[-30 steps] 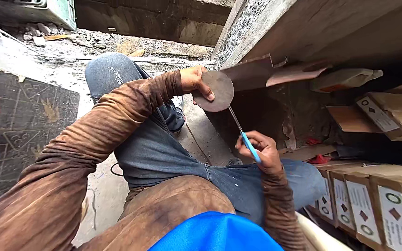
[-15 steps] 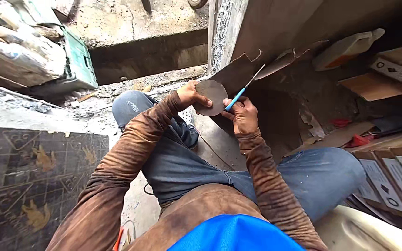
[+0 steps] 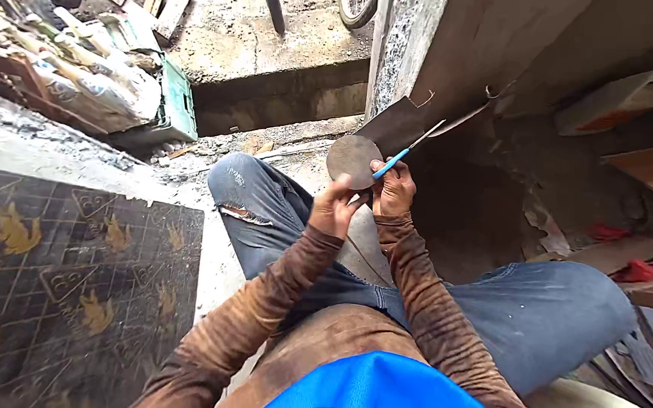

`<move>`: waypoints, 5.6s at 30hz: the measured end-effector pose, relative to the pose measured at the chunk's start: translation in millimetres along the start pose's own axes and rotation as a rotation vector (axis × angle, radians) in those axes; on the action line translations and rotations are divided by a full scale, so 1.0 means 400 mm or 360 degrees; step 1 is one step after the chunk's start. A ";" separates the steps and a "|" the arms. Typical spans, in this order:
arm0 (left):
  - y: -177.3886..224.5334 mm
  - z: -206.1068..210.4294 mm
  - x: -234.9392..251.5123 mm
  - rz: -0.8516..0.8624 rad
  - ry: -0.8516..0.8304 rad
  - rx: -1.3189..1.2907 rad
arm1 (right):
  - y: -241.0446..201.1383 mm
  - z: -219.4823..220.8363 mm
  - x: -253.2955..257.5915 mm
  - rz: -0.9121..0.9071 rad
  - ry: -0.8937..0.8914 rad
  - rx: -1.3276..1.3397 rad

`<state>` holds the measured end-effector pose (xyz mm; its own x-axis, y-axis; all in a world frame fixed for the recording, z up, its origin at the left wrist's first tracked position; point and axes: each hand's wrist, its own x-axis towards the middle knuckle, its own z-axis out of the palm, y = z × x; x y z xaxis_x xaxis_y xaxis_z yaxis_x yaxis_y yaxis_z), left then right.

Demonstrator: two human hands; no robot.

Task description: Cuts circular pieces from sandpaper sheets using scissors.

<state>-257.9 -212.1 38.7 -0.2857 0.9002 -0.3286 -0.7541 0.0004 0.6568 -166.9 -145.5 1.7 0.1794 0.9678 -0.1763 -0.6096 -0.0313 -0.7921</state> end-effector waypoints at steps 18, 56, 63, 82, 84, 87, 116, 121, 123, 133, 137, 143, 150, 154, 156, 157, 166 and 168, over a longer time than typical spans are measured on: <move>-0.048 0.088 0.160 0.0373 0.0241 -0.0041 | -0.222 -0.383 -0.131 -0.0168 -0.0851 -0.1248; -0.125 0.089 0.036 0.0989 -0.0242 0.0410 | -0.343 -0.260 0.194 -0.0092 -0.1862 -0.1313; -0.124 0.079 0.033 0.1370 -0.0566 0.0539 | -0.338 -0.283 0.182 -0.0210 -0.1891 -0.1239; -0.121 0.102 0.043 0.0161 0.0003 -0.0232 | -0.323 -0.270 0.121 -0.0019 -0.1530 -0.1296; -0.123 0.107 0.040 0.0096 0.0072 -0.0297 | -0.304 -0.271 0.117 -0.0016 -0.1529 -0.1201; -0.122 0.107 0.038 0.0041 0.0120 -0.0319 | -0.283 -0.271 0.111 -0.0041 -0.1535 -0.1100; -0.108 0.083 0.042 0.0129 -0.0165 0.0118 | -0.338 -0.312 0.099 0.0053 -0.1479 -0.1168; -0.102 0.081 0.036 0.0137 -0.0276 0.0182 | -0.359 -0.281 0.093 -0.0006 -0.1532 -0.1285; -0.095 0.083 0.036 0.0144 -0.0286 0.0201 | -0.360 -0.278 0.093 -0.0020 -0.1526 -0.1280; -0.062 0.074 0.027 0.0112 -0.0340 0.0365 | -0.363 -0.302 0.083 0.0040 -0.1570 -0.1277; -0.044 0.063 0.014 0.0131 -0.0399 0.0482 | -0.372 -0.288 0.077 0.0033 -0.1598 -0.1356; -0.042 0.057 0.007 0.0084 -0.0368 0.0369 | -0.344 -0.302 0.054 0.0025 -0.1535 -0.1122; -0.020 0.019 -0.014 0.0080 -0.0599 0.0622 | -0.361 -0.286 0.047 0.0066 -0.1578 -0.1357; 0.007 0.016 -0.029 0.0099 -0.0664 0.0632 | -0.353 -0.280 0.029 0.0099 -0.1577 -0.1235; 0.016 0.019 -0.031 0.0082 -0.0635 0.0623 | -0.345 -0.286 0.019 0.0111 -0.1536 -0.1123; 0.020 0.022 -0.031 0.0063 -0.0610 0.0615 | -0.340 -0.288 0.014 0.0113 -0.1522 -0.1069; 0.053 -0.003 -0.029 0.0088 -0.0788 0.0780 | -0.321 -0.274 -0.001 0.0059 -0.1585 -0.1169; 0.060 -0.005 -0.026 0.0088 -0.0807 0.0788 | -0.315 -0.273 -0.006 0.0058 -0.1568 -0.1112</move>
<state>-274.3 -222.3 56.8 0.0854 0.9963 -0.0085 -0.3548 0.0384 0.9341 -6.5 -171.2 38.1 -0.6802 0.7291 0.0750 0.0016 0.1039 -0.9946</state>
